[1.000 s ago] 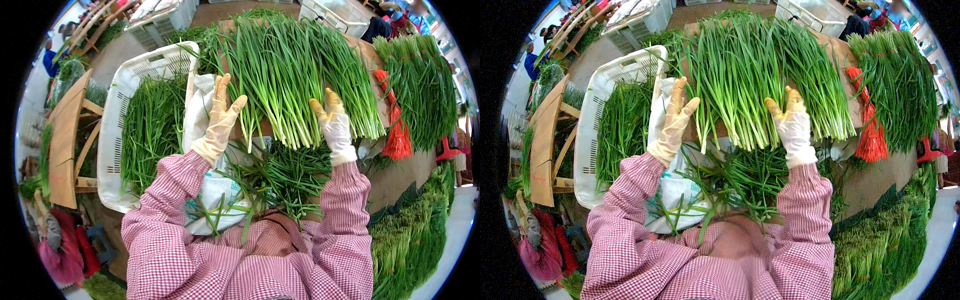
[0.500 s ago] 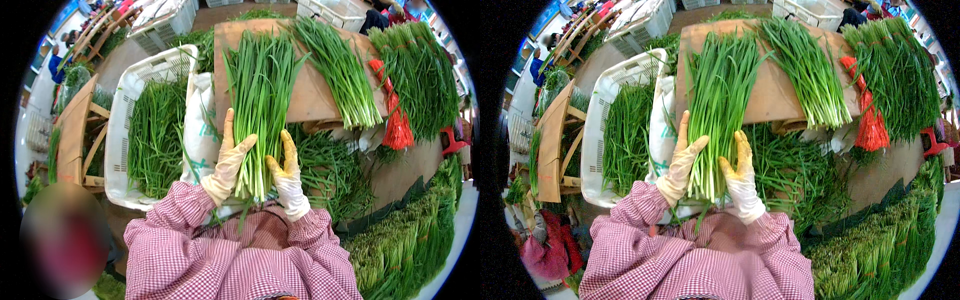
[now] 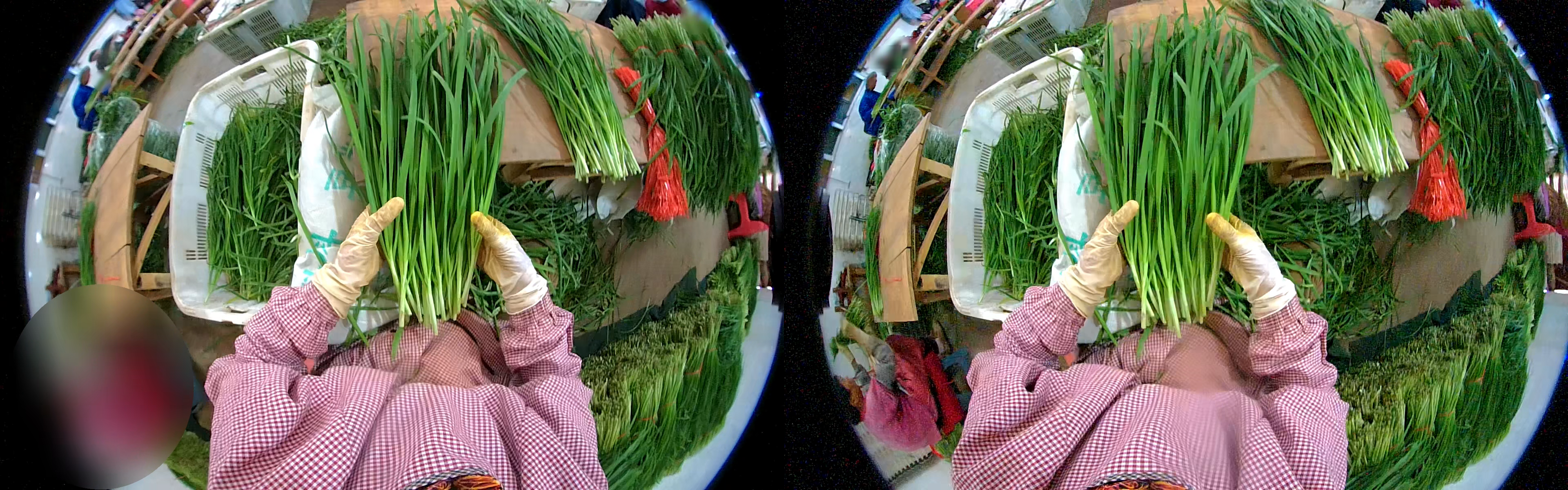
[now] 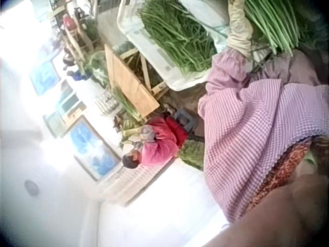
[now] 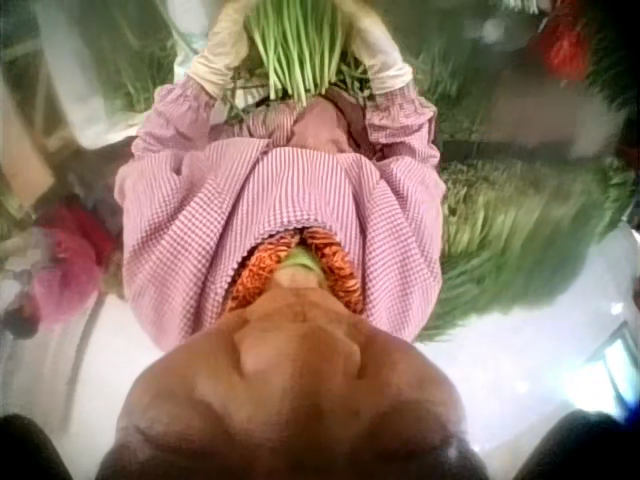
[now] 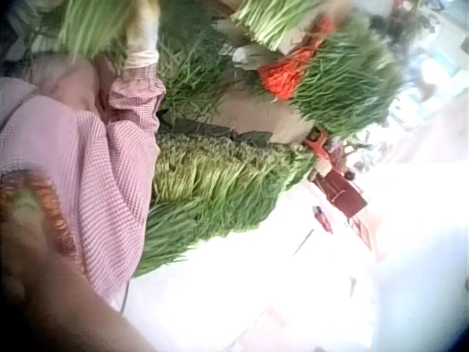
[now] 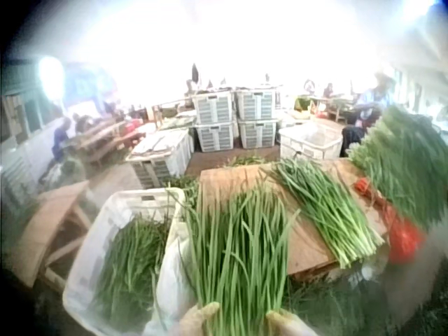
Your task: The person sorts bunches of green leafy vegetables by hand, removing loose or damaged leaves and placing the organized bundles into a plastic basket.
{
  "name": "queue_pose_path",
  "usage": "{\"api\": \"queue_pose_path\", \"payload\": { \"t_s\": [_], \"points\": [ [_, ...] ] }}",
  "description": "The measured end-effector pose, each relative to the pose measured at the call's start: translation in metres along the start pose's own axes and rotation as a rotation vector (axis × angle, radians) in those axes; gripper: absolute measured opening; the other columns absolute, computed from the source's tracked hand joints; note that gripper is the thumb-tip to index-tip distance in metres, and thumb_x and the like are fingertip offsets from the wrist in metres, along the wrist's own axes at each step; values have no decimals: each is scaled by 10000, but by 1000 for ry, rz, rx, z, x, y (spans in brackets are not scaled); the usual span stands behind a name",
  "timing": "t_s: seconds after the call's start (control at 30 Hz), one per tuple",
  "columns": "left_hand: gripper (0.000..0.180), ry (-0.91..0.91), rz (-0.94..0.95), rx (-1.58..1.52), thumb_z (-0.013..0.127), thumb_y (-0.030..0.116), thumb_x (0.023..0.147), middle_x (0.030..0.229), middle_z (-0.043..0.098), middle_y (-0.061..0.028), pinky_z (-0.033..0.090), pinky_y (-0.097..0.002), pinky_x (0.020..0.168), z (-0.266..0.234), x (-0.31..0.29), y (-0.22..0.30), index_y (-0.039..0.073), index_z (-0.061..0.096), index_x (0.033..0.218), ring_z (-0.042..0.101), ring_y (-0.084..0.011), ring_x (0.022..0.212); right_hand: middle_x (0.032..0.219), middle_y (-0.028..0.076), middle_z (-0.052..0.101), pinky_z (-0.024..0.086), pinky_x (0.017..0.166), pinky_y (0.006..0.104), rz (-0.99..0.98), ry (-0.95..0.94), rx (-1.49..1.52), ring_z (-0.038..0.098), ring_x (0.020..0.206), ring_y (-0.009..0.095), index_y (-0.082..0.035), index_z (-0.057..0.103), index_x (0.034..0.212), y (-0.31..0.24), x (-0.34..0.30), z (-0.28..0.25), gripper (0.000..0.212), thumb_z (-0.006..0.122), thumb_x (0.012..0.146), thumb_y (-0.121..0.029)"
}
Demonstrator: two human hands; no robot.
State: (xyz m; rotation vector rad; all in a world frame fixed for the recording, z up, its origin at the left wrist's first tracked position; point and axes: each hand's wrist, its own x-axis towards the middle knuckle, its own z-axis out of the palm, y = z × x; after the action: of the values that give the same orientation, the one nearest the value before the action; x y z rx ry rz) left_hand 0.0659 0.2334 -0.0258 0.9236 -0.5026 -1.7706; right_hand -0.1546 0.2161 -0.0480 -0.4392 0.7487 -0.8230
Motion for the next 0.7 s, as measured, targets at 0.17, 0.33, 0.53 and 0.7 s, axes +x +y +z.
{"api": "queue_pose_path", "payload": {
  "t_s": [0.17,0.33,0.53,0.7],
  "points": [
    [553,-28,-61,119,684,361,786,1113,552,-30,376,-289,939,1,8,9,39,490,1191,506,-151,1032,1086,61,586,476,839,311,73,-61,-94,576,955,162,8,463,1206,-6,13,-3,575,680,796,-332],
    [535,-60,-73,214,681,326,789,1116,565,-32,423,-293,889,7,9,7,47,489,1203,531,-141,1008,1108,69,581,419,886,301,-8,-58,-274,548,984,164,9,486,1197,-7,17,13,545,711,774,-251],
    [537,-89,-136,182,677,277,799,1129,551,-44,434,-280,885,13,5,7,39,458,1227,536,-138,994,1065,54,591,451,852,288,-9,-56,-375,564,933,149,-5,500,1170,-9,9,43,490,718,766,-177],
    [515,-82,-108,215,689,213,786,1104,563,-56,450,-271,868,25,-12,15,35,463,1213,549,-154,993,1072,67,594,446,860,276,-53,-65,-352,563,939,157,4,493,1165,-9,-4,59,505,735,742,-125]
  ]
}}
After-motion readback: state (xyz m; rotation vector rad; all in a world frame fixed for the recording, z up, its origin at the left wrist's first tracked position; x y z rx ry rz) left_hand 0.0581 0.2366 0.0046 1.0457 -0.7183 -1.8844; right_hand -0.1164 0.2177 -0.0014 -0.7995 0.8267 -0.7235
